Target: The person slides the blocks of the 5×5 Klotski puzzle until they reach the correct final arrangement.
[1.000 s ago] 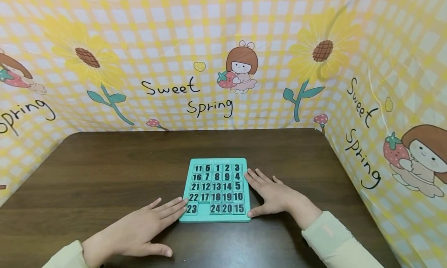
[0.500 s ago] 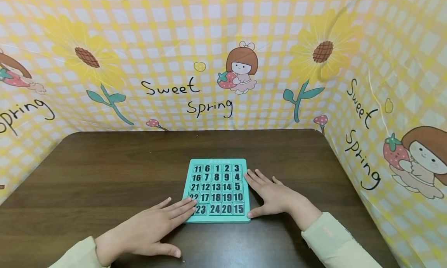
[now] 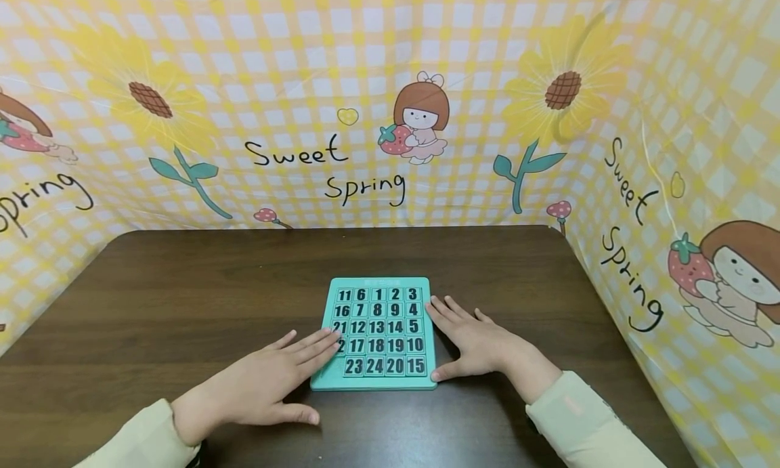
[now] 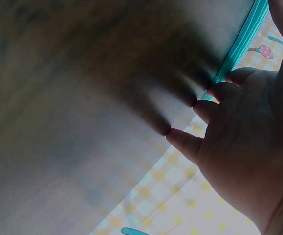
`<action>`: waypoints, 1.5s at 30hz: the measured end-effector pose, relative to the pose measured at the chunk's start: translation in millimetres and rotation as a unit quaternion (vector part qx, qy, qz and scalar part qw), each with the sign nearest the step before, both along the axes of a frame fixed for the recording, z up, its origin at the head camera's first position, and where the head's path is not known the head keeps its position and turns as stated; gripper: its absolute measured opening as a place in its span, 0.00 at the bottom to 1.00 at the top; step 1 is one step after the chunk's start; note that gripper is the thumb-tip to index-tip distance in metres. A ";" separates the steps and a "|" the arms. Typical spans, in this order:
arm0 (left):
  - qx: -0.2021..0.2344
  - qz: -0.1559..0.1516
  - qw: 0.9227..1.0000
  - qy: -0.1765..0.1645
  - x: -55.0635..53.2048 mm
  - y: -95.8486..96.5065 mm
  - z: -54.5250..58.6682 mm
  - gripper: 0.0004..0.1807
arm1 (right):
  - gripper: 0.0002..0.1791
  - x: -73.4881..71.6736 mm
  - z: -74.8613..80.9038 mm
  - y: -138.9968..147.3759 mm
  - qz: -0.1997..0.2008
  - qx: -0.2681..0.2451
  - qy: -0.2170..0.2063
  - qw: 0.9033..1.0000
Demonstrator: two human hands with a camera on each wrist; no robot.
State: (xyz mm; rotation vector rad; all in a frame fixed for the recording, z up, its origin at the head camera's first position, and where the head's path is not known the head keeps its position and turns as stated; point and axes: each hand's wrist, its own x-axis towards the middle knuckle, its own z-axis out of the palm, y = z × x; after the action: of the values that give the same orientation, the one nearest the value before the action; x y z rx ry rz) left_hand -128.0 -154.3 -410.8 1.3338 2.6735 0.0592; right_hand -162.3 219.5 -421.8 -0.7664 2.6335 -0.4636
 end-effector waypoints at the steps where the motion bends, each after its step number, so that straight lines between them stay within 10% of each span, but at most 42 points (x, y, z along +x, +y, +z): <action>1: -0.001 0.009 1.000 -0.007 -2.0 -1.2 0.6 0.52 | 0.64 0.2 -0.4 -0.3 0.000 0.000 0.000 1.000; 32: 0.002 0.015 1.000 -0.024 14.4 -9.1 -1.5 0.52 | 0.64 0.8 0.2 0.5 0.002 -0.002 0.001 1.000; 45: 0.011 0.025 1.000 -0.012 -12.1 -6.2 -1.5 0.52 | 0.64 0.2 0.5 -0.1 0.001 0.001 0.004 1.000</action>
State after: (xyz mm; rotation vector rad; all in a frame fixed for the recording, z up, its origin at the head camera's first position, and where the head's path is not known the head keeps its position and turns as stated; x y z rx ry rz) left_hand -140.2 -160.5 -412.2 1.2643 2.6941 0.1086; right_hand -162.1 219.4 -421.3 -0.7728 2.6395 -0.4589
